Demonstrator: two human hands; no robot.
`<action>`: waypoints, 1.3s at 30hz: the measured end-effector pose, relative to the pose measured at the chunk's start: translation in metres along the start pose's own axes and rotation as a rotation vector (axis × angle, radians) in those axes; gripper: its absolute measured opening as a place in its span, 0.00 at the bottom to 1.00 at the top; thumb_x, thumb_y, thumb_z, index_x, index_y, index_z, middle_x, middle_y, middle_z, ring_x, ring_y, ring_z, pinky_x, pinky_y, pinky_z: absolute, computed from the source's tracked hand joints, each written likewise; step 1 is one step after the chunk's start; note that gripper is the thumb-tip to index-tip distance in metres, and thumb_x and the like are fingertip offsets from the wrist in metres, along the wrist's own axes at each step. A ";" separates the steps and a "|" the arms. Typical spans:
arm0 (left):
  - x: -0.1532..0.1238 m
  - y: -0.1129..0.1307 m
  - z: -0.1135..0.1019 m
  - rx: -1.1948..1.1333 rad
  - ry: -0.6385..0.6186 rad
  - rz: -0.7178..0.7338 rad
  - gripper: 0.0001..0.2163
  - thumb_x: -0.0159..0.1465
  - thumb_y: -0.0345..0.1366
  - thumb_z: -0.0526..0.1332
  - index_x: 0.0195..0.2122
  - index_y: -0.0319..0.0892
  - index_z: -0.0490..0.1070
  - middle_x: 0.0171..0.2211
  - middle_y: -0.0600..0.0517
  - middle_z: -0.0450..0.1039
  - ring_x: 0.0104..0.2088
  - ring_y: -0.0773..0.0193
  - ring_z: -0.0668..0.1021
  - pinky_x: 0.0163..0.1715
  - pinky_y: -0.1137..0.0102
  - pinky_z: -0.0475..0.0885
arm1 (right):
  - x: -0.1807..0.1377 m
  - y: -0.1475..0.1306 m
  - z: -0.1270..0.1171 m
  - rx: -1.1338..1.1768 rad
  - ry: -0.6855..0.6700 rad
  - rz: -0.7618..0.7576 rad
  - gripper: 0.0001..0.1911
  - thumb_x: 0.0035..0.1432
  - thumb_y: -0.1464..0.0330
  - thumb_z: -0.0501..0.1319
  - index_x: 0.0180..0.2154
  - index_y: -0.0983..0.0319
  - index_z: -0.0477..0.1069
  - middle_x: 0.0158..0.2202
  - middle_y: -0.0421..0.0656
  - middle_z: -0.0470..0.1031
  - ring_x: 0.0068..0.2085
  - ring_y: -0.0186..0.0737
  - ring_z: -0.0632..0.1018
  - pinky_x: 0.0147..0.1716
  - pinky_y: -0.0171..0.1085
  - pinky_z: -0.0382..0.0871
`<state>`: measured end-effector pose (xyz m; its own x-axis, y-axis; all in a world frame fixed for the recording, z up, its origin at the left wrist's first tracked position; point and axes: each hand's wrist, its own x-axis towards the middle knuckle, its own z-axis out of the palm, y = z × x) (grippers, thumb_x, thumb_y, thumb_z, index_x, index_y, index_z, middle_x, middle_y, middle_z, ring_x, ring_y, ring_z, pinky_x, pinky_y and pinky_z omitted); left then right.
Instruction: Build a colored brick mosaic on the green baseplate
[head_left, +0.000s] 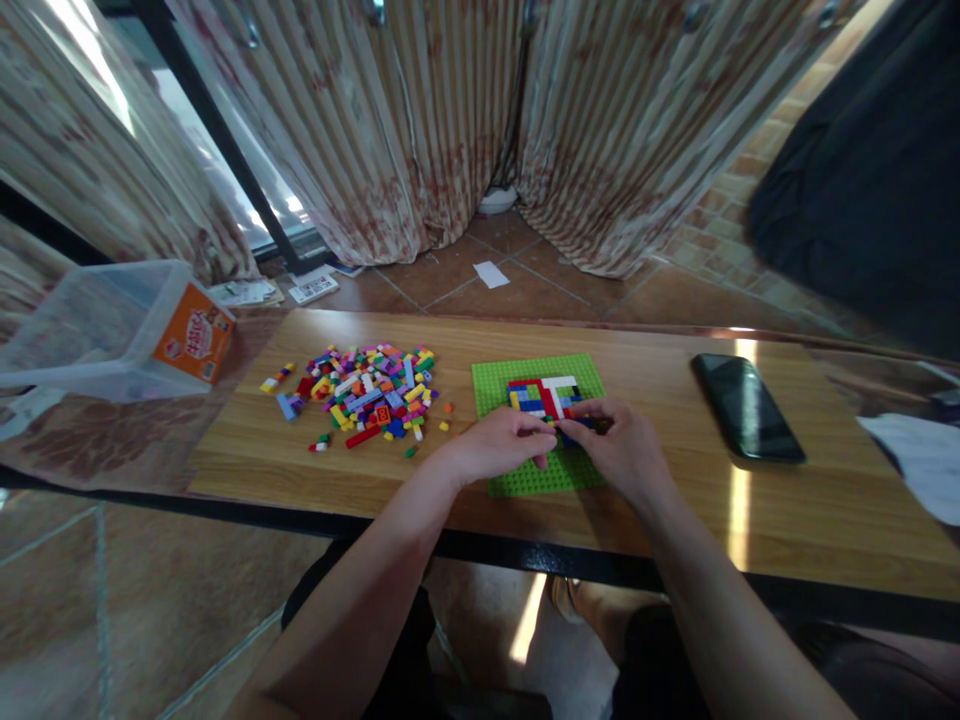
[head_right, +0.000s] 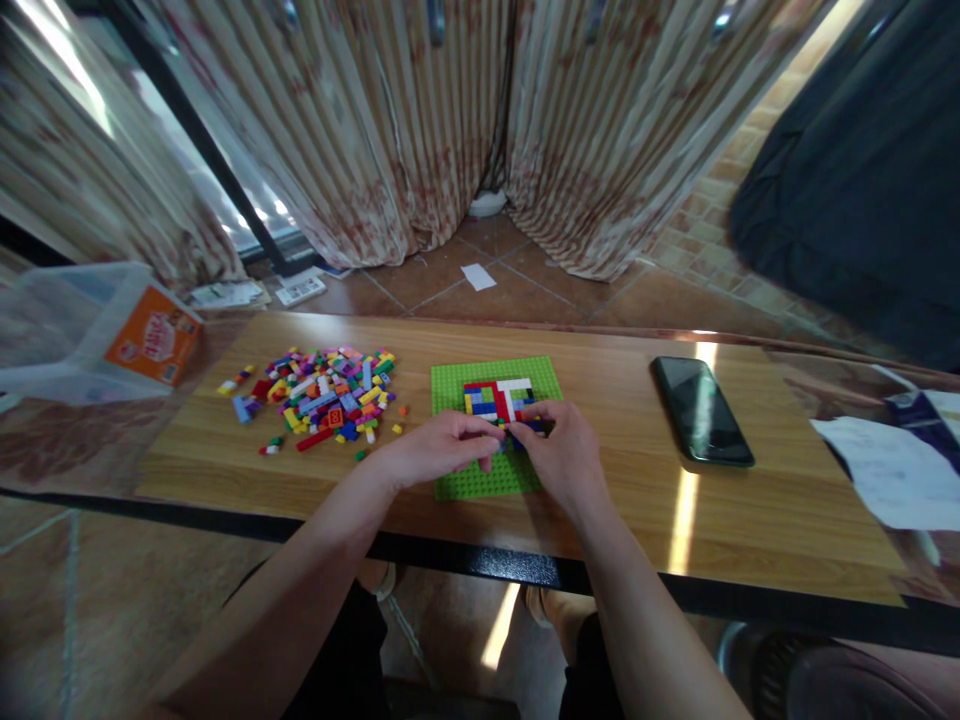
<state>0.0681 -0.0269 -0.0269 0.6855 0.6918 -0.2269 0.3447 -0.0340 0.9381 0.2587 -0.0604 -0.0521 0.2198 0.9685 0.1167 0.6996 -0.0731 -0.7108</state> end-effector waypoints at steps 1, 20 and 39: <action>0.000 0.000 0.000 0.005 -0.003 0.003 0.14 0.64 0.39 0.57 0.28 0.37 0.76 0.24 0.53 0.73 0.22 0.71 0.64 0.27 0.72 0.58 | 0.000 0.000 0.000 -0.001 0.000 -0.003 0.16 0.51 0.55 0.65 0.35 0.61 0.78 0.35 0.46 0.79 0.34 0.44 0.77 0.36 0.43 0.69; -0.030 -0.005 -0.065 0.076 0.339 -0.023 0.13 0.62 0.41 0.58 0.35 0.37 0.77 0.26 0.52 0.73 0.27 0.69 0.70 0.30 0.72 0.64 | 0.007 0.001 -0.014 0.368 0.032 0.195 0.18 0.53 0.54 0.63 0.32 0.63 0.78 0.28 0.43 0.79 0.28 0.39 0.77 0.28 0.36 0.68; -0.053 -0.017 -0.085 0.639 0.168 -0.154 0.13 0.50 0.24 0.59 0.34 0.41 0.80 0.27 0.54 0.77 0.28 0.67 0.75 0.30 0.74 0.67 | 0.003 -0.019 -0.018 0.144 0.052 0.174 0.18 0.51 0.55 0.61 0.30 0.63 0.79 0.25 0.44 0.79 0.26 0.41 0.77 0.26 0.35 0.66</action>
<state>-0.0288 -0.0014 -0.0090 0.5068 0.8240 -0.2534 0.7776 -0.3100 0.5471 0.2589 -0.0601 -0.0259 0.3661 0.9304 0.0162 0.5442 -0.1999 -0.8148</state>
